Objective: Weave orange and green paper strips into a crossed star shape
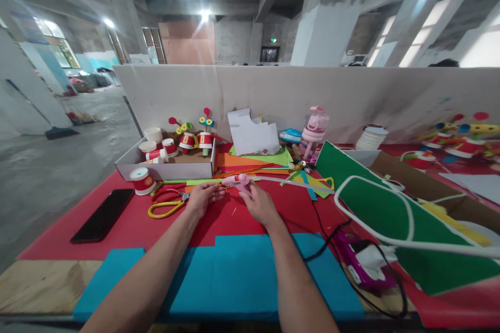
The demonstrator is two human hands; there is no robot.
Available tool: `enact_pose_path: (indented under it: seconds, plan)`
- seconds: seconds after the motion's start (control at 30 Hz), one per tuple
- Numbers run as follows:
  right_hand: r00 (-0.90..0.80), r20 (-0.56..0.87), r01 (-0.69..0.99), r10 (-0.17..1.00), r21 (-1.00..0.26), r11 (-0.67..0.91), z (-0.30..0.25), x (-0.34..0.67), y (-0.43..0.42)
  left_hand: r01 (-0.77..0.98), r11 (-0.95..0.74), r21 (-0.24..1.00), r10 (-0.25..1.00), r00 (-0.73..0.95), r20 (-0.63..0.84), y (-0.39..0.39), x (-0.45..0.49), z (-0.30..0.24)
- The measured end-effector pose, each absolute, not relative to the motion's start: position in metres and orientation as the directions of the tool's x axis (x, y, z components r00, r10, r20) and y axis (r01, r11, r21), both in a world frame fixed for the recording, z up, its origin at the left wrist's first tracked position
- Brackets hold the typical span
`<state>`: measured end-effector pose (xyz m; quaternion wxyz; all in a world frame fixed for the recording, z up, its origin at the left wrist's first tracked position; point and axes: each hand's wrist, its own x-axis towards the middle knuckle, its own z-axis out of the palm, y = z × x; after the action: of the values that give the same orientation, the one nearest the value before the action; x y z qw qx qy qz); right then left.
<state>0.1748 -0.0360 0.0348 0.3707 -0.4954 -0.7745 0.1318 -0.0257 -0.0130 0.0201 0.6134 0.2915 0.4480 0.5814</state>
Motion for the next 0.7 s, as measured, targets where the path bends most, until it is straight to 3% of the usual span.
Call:
enact_pose_path:
  seconds: [0.23,0.4,0.6,0.7]
  plan:
    - [-0.199,0.457,0.622,0.867,-0.625,0.472,0.035,0.178,-0.033,-0.464,0.162,0.871,0.974,-0.069,-0.218,-0.015,-0.025,0.023]
    - [-0.074,0.402,0.598,0.913,-0.714,0.363,0.034,0.184,-0.027,-0.491,0.192,0.85,0.971,-0.03,-0.236,-0.017,-0.026,0.027]
    - [0.008,0.135,0.4,0.991,-0.908,0.12,0.031,0.197,-0.023,-0.499,0.221,0.838,0.971,0.03,-0.239,-0.019,-0.029,0.029]
    - [0.021,0.008,0.32,1.0,-0.947,0.001,0.025,0.207,-0.02,-0.498,0.209,0.841,0.975,0.042,-0.218,-0.019,-0.029,0.029]
